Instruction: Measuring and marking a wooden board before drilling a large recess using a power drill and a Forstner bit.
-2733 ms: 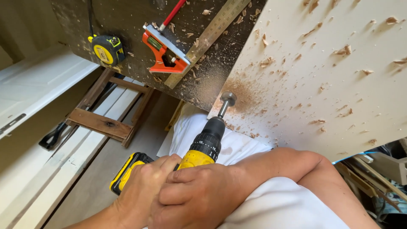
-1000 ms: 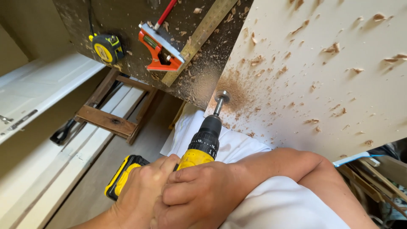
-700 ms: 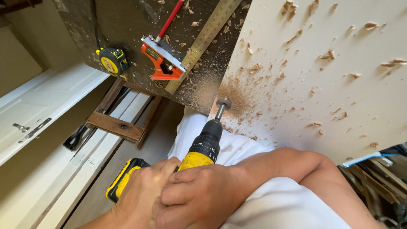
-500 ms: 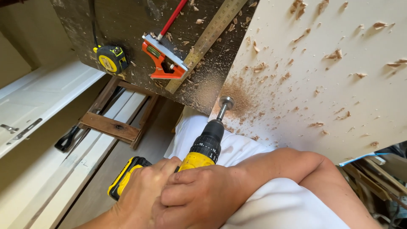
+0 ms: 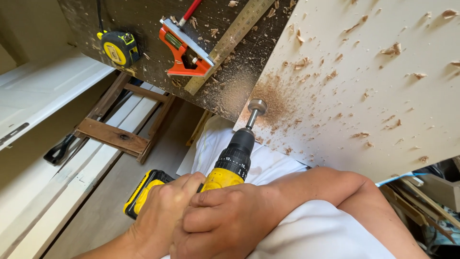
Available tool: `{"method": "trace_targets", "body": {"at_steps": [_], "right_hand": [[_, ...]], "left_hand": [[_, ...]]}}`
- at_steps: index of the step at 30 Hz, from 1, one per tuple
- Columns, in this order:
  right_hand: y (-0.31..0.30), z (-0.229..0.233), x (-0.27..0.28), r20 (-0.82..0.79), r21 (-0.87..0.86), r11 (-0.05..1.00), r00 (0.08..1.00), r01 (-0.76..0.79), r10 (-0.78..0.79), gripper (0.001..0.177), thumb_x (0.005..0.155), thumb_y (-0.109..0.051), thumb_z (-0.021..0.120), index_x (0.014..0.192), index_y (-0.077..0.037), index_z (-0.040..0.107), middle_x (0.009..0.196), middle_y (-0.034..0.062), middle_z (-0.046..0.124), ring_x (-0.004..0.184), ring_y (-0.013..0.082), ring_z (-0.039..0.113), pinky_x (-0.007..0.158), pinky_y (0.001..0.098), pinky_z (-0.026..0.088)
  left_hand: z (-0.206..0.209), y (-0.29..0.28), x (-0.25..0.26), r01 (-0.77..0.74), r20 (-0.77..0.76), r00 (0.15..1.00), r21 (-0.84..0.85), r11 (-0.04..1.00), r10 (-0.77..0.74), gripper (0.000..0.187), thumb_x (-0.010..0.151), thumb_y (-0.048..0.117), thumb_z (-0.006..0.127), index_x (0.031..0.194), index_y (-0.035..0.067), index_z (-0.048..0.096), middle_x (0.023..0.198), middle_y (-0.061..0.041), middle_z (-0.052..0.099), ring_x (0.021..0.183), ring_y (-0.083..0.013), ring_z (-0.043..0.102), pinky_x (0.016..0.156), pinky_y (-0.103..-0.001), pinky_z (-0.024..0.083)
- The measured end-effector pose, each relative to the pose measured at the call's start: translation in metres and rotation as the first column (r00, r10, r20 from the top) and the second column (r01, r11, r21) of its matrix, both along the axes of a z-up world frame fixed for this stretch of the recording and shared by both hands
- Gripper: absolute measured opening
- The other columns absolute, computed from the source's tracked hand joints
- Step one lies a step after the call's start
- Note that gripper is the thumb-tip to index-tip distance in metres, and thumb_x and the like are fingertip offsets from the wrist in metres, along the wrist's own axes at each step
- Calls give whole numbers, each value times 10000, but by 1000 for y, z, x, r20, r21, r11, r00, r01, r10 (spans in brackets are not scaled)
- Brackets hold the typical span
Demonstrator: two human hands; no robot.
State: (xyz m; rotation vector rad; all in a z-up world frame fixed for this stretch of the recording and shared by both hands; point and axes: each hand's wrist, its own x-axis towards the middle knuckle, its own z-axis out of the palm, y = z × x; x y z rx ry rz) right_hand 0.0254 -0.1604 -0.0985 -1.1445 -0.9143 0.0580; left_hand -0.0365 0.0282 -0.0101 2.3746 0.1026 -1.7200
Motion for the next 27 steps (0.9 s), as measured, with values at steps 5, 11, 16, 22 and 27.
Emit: {"method": "trace_targets", "body": {"at_steps": [5,11,16,22,27], "right_hand": [[-6,-2,-2,26,19,1000,999,19,-19,280,1119,-160,432,985,-124,676,891,-8,533,812,147,564,872,276,554],[-13,-5,-1,0,42,998,999,39,-39,273,1114,-178,449,966,-118,670,842,9,470,751,170,524,810,277,514],[-12,-7,7,-13,41,998,999,41,-40,276,1105,-172,442,1021,-104,696,903,8,550,816,149,579,892,276,558],[-6,-6,15,-42,10,1000,999,2,-1,304,1141,-177,413,1053,-119,698,890,11,508,764,186,565,879,279,546],[0,-7,9,-15,-13,999,999,-49,49,262,1128,-153,408,1006,-146,639,881,5,453,786,185,543,898,294,551]], "left_hand": [[4,-9,7,2,-55,998,33,999,0,399,848,450,661,1140,189,587,893,-49,723,653,-466,660,552,-601,469],[7,-16,12,14,-90,996,84,996,-6,436,835,457,650,1183,202,584,881,-41,727,647,-437,676,557,-584,473],[7,-17,28,34,-149,989,103,994,-19,348,853,466,626,1093,217,585,808,-38,704,621,-422,655,558,-573,456],[4,-7,39,37,-197,980,63,997,-24,294,875,469,618,1026,225,558,794,-36,690,651,-421,663,590,-577,468],[1,0,31,-21,-165,986,19,1000,23,346,832,463,633,1072,221,576,797,-23,697,642,-418,649,573,-562,464]]}}
